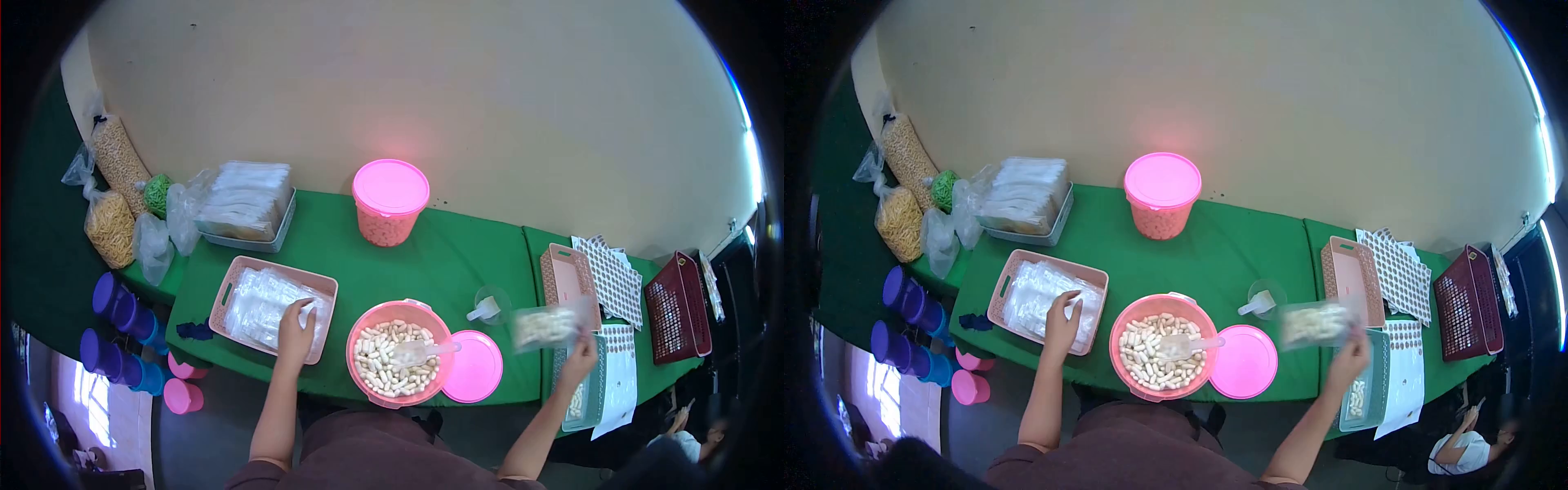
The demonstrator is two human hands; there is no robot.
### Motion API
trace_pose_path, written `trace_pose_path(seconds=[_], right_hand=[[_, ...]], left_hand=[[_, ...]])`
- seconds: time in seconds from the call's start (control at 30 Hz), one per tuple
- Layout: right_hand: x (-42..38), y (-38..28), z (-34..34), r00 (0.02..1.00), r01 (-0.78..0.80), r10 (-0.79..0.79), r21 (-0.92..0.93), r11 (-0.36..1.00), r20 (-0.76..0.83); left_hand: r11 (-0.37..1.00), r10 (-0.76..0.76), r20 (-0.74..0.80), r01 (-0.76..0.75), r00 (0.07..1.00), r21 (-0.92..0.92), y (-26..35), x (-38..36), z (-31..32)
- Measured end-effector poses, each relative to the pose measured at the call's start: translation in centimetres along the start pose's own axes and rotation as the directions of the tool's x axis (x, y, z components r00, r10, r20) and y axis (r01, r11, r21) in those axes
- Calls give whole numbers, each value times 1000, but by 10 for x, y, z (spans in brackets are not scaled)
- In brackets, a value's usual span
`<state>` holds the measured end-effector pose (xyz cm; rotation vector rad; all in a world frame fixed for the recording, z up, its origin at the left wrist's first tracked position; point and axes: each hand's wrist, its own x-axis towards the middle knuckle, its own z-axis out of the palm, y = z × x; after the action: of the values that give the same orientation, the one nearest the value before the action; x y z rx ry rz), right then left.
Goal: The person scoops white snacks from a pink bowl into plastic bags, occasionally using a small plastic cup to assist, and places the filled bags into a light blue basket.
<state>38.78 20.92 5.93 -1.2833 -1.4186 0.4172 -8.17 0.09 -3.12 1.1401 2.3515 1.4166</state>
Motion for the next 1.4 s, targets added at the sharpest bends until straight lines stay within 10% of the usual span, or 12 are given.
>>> trace_pose_path(seconds=[0.1,0.23,0.33,0.57,0.67,0.83,0.93,1.0,1.1,1.27,1.4], right_hand=[[26,60,-45,938,-164,66,-268,949,-339],[12,158,-89,929,-120,-178,-718,685,-325],[-15,228,-99,954,-296,143,-739,606,-265],[-30,187,-54,933,-303,157,-477,825,-323],[-37,91,4,945,-148,100,-133,980,-312],[-81,-70,65,917,-115,-30,336,935,399],[-98,-119,77,825,-4,-276,494,870,493],[-99,-125,74,496,98,-543,578,810,678],[-97,-130,71,346,-106,-431,491,865,833],[-112,-132,80,360,16,-413,437,899,837],[-122,-135,83,597,-25,-363,469,883,715]], left_hand=[[929,-85,6,77,996,361,-66,-6,12],[878,-211,13,184,977,442,-89,-11,28],[842,-245,-106,266,964,468,-71,-12,27],[992,-90,-170,103,981,68,-43,1,11],[755,-126,-41,69,991,-652,5,-1,6],[671,-15,252,197,968,-715,111,-38,-26],[692,245,370,105,896,-714,128,-62,-23],[775,451,441,-95,776,-625,128,-70,-17],[762,476,365,-168,800,-625,159,-82,-12],[682,364,211,-105,907,-724,135,-80,-6],[766,241,76,-142,968,-626,126,-71,-19]])
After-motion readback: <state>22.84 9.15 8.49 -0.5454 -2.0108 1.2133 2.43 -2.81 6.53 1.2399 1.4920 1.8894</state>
